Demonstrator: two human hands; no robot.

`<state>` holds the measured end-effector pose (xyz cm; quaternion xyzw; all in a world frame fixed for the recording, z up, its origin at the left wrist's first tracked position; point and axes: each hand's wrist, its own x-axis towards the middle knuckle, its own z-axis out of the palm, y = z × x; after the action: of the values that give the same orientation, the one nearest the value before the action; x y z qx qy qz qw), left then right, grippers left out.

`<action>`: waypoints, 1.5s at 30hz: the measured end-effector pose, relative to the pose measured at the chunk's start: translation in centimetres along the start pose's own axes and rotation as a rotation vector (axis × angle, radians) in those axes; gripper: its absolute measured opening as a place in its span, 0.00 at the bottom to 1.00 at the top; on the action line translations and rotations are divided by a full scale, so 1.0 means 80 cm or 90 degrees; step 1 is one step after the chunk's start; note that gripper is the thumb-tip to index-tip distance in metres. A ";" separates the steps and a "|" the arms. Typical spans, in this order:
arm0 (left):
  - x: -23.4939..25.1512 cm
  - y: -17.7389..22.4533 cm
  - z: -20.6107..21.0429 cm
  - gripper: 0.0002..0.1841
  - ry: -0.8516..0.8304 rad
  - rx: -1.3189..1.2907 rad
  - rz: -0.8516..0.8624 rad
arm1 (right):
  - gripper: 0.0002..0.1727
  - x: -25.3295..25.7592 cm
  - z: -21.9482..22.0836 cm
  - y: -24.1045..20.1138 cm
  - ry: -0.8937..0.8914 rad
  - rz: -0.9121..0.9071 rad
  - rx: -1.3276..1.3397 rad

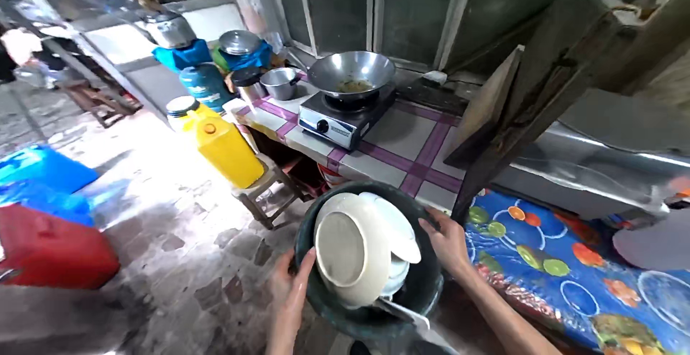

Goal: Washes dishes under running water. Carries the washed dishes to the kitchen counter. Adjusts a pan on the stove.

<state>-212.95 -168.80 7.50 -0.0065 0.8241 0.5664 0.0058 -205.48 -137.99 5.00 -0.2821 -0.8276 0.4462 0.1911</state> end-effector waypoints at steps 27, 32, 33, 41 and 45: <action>0.375 0.075 0.273 0.36 -0.576 0.224 0.048 | 0.22 0.235 0.040 0.113 0.404 0.215 -0.151; 0.390 0.066 0.213 0.22 -0.504 -0.017 0.028 | 0.23 0.254 0.061 0.103 0.467 0.222 -0.126; 0.406 0.069 0.203 0.20 -0.467 -0.089 0.022 | 0.23 0.257 0.062 0.104 0.470 0.230 -0.140; 0.632 0.151 0.167 0.26 -0.353 -0.239 -0.086 | 0.23 0.246 0.067 -0.068 0.567 0.074 -0.214; 0.691 0.166 0.185 0.29 -0.416 -0.203 -0.091 | 0.23 0.333 0.166 -0.198 0.323 0.084 0.202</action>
<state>-268.44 -150.44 13.65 0.1166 0.6777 0.6578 0.3073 -238.15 -136.41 13.11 -0.4042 -0.6536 0.4963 0.4038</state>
